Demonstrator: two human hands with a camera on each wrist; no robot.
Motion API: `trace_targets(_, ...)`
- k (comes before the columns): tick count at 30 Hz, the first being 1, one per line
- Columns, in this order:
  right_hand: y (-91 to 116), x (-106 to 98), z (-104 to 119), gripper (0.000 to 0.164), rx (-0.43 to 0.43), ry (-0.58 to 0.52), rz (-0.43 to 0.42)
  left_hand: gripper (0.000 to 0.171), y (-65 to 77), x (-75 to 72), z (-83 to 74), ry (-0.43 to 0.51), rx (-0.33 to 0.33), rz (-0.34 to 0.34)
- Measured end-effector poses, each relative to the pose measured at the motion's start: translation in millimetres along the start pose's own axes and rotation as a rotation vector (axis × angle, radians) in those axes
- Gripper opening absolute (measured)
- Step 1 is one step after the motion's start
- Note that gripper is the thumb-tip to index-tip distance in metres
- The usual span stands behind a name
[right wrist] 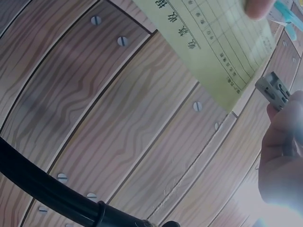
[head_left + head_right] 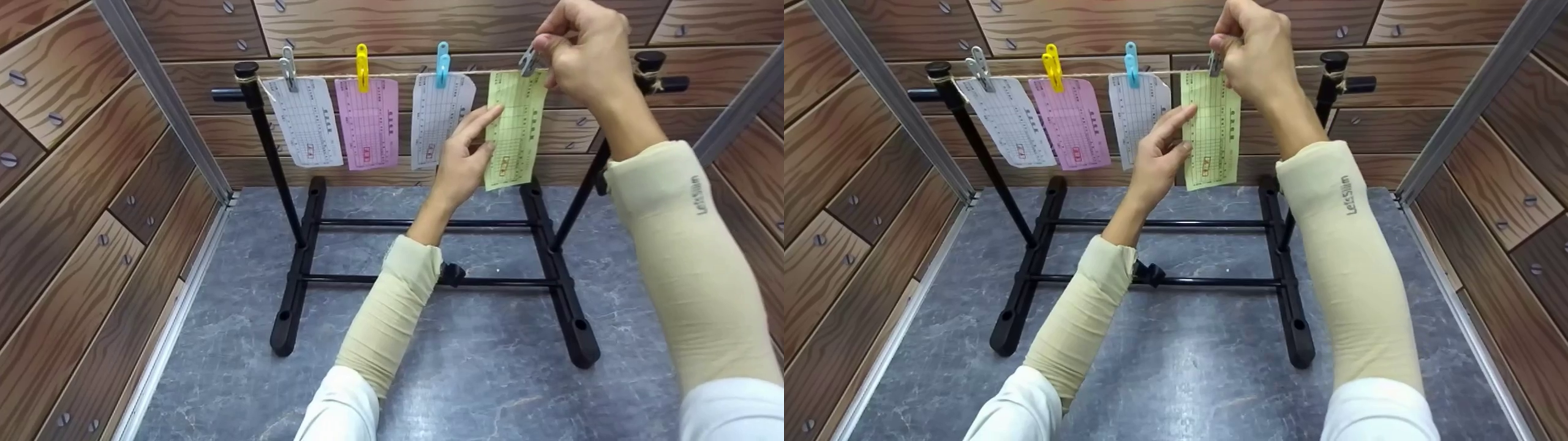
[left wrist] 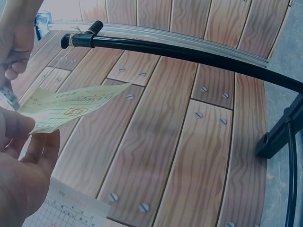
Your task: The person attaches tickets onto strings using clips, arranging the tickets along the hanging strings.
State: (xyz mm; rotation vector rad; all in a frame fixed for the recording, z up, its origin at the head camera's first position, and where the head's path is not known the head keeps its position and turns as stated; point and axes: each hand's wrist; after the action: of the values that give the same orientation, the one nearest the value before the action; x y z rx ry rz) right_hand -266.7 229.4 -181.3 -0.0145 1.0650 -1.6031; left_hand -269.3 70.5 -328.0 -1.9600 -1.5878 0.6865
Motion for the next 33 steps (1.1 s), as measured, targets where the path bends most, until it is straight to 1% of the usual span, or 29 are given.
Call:
trace_targets(2, -1.9, 0.9, 0.4, 0.016, -0.016, 0.062, 0.011, 0.051, -0.8, -0.5, -0.8, -0.014, 0.013, 0.003)
trace_targets(4, -3.6, 1.7, -0.2, 0.016, -0.038, 0.123, 0.021, 0.051, -1.5, -0.8, -1.0, -0.016, 0.003, 0.002)
trace_targets(5, -4.3, 2.0, -0.7, 0.016, -0.046, 0.145, 0.026, 0.051, -1.7, -0.9, -1.0, -0.015, -0.002, 0.002)
trace_targets(7, -6.1, 2.5, -1.6, 0.014, -0.031, 0.158, 0.036, 0.052, -2.3, -1.2, -0.6, -0.012, -0.022, 0.003)
trace_targets(9, -8.1, 3.2, -2.3, 0.013, -0.006, 0.153, 0.048, 0.052, -2.8, -1.5, 0.2, -0.001, -0.038, -0.001)
trace_targets(12, -10.3, 4.2, -2.2, 0.014, 0.035, 0.151, 0.072, 0.052, -3.2, -2.1, 0.8, 0.005, -0.043, -0.005)
trace_targets(15, -10.4, 4.7, -3.0, 0.015, 0.040, 0.166, 0.090, 0.052, -3.3, -2.6, 0.3, 0.014, -0.041, -0.010)
trace_targets(23, -7.0, 5.4, -7.7, 0.019, 0.049, 0.171, 0.112, 0.053, -4.8, -3.6, 0.7, 0.017, -0.050, 0.003)
trace_targets(30, -6.3, -0.5, -5.8, 0.028, 0.092, 0.098, 0.170, 0.054, -4.8, -2.9, 0.4, 0.025, -0.014, -0.002)
trace_targets(33, -4.9, -2.6, -4.4, 0.033, 0.114, 0.086, 0.205, 0.054, -5.0, -3.3, 1.2, 0.032, -0.008, 0.004)
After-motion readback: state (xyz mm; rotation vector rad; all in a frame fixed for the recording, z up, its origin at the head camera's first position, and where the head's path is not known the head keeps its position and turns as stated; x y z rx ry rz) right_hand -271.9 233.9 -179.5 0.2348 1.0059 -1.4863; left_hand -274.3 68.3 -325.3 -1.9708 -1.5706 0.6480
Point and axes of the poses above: each hand's wrist, its own y-axis away from the middle knuckle, its own x-axis out of the palm, z = x × y, and after that the axes turned 1 degree about -y, right-handed
